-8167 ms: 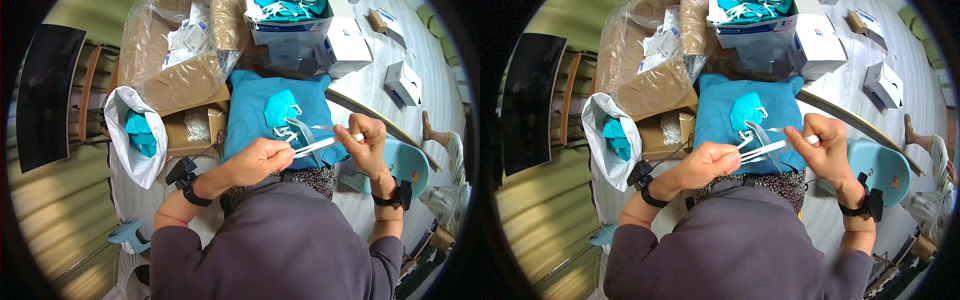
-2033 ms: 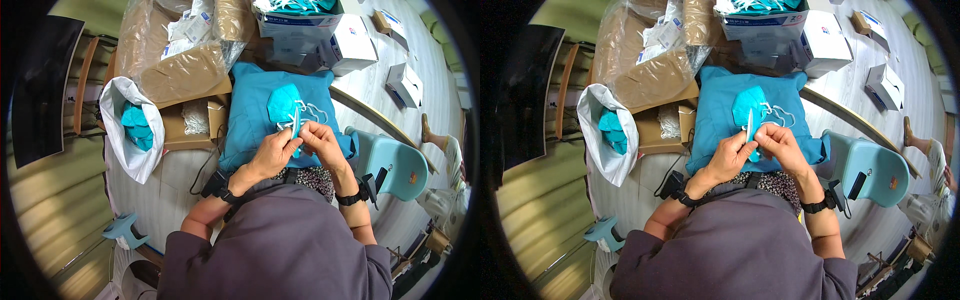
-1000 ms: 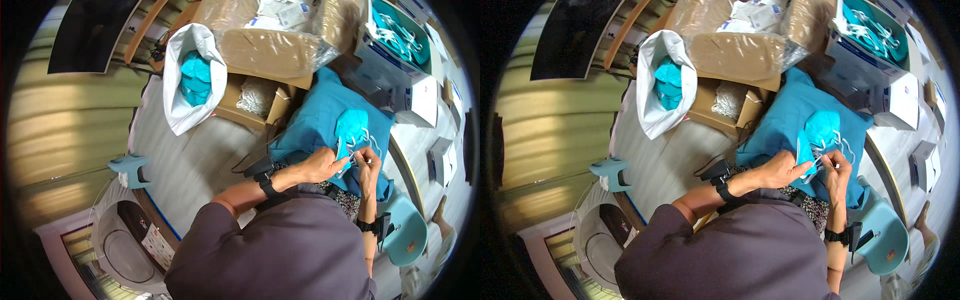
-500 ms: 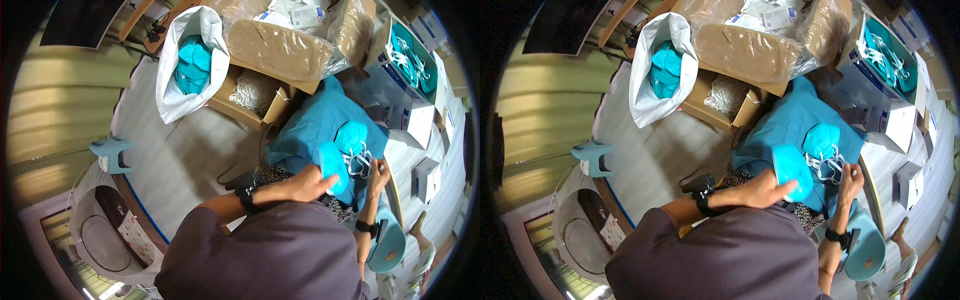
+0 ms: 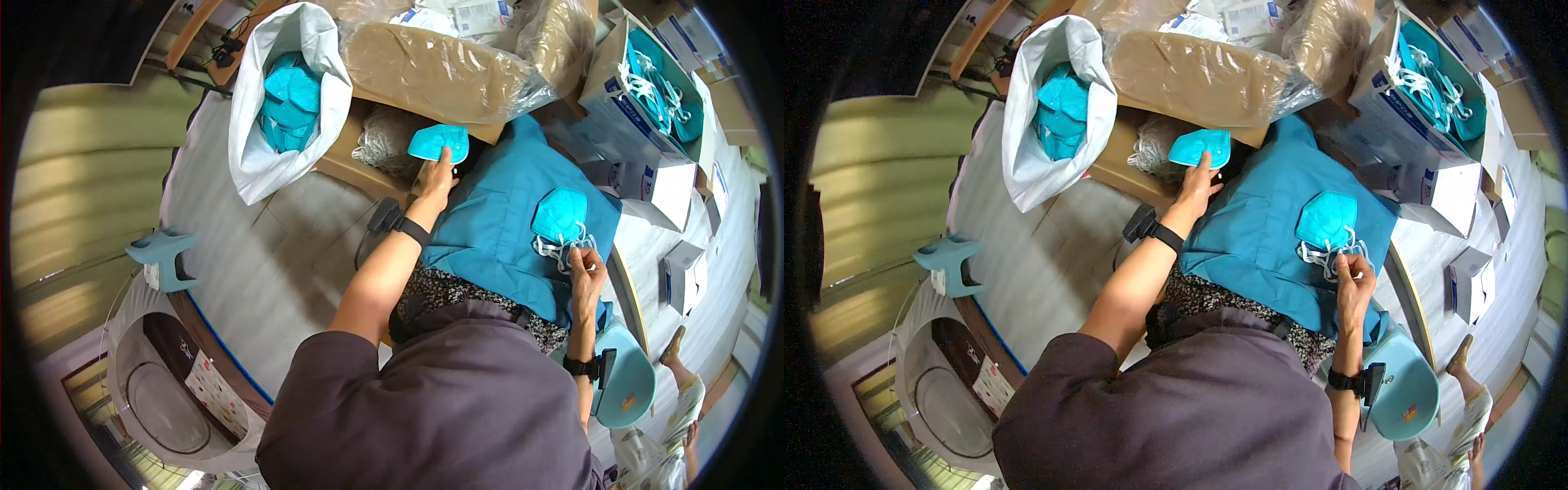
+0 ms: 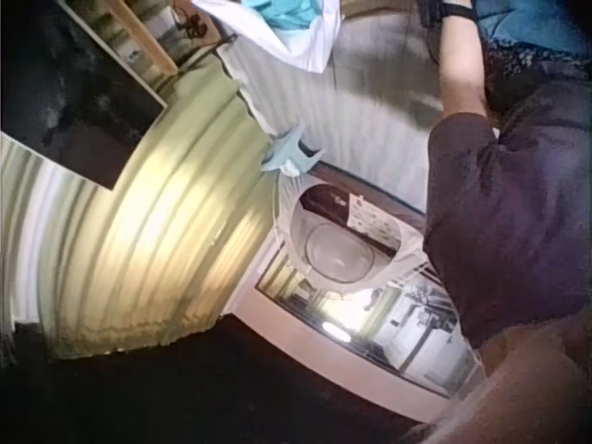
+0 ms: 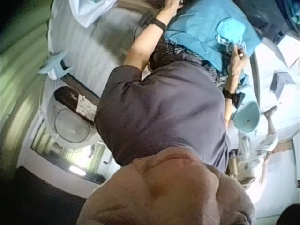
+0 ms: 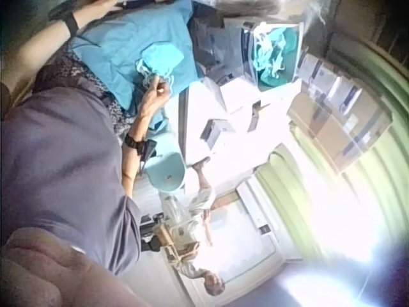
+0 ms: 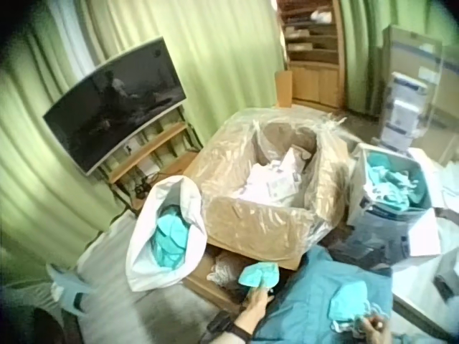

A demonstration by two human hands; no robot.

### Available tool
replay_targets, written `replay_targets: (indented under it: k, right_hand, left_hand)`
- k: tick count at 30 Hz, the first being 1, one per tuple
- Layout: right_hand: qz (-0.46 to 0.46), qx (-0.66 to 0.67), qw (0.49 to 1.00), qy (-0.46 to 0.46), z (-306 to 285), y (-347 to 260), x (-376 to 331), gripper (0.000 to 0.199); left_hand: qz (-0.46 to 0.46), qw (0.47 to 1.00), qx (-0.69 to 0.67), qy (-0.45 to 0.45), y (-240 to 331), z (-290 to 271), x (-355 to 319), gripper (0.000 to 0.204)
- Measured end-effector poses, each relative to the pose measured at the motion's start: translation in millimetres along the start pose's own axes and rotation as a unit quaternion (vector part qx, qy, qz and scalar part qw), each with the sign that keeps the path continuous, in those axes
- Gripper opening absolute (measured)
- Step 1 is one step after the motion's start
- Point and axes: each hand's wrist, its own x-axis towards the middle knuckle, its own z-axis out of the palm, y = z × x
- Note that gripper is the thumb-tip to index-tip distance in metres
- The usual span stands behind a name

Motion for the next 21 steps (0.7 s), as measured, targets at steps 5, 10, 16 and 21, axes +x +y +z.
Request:
replay_targets:
  k: [5,10,16,21]
  right_hand:
    - [0.044,0.006,0.999,0.021,-8.4,0.3,-7.8,0.022]
    - [0.043,0.018,0.998,0.046,-4.6,-9.3,-6.8,0.019]
    - [0.041,0.024,0.996,0.08,-15.0,-6.6,-9.0,0.019]
    - [0.045,0.022,0.996,0.074,-14.6,3.9,-14.1,0.019]
  left_hand:
    - [-0.011,0.999,-0.039,-0.014,-15.8,-10.8,3.0,0.064]
    - [0.014,0.998,-0.05,-0.031,-2.4,-19.4,-17.0,0.053]
    - [0.11,0.992,-0.039,0.04,65.6,-56.8,-30.7,0.028]
    - [0.236,0.959,-0.158,0.012,136.4,-124.2,-1.7,0.026]
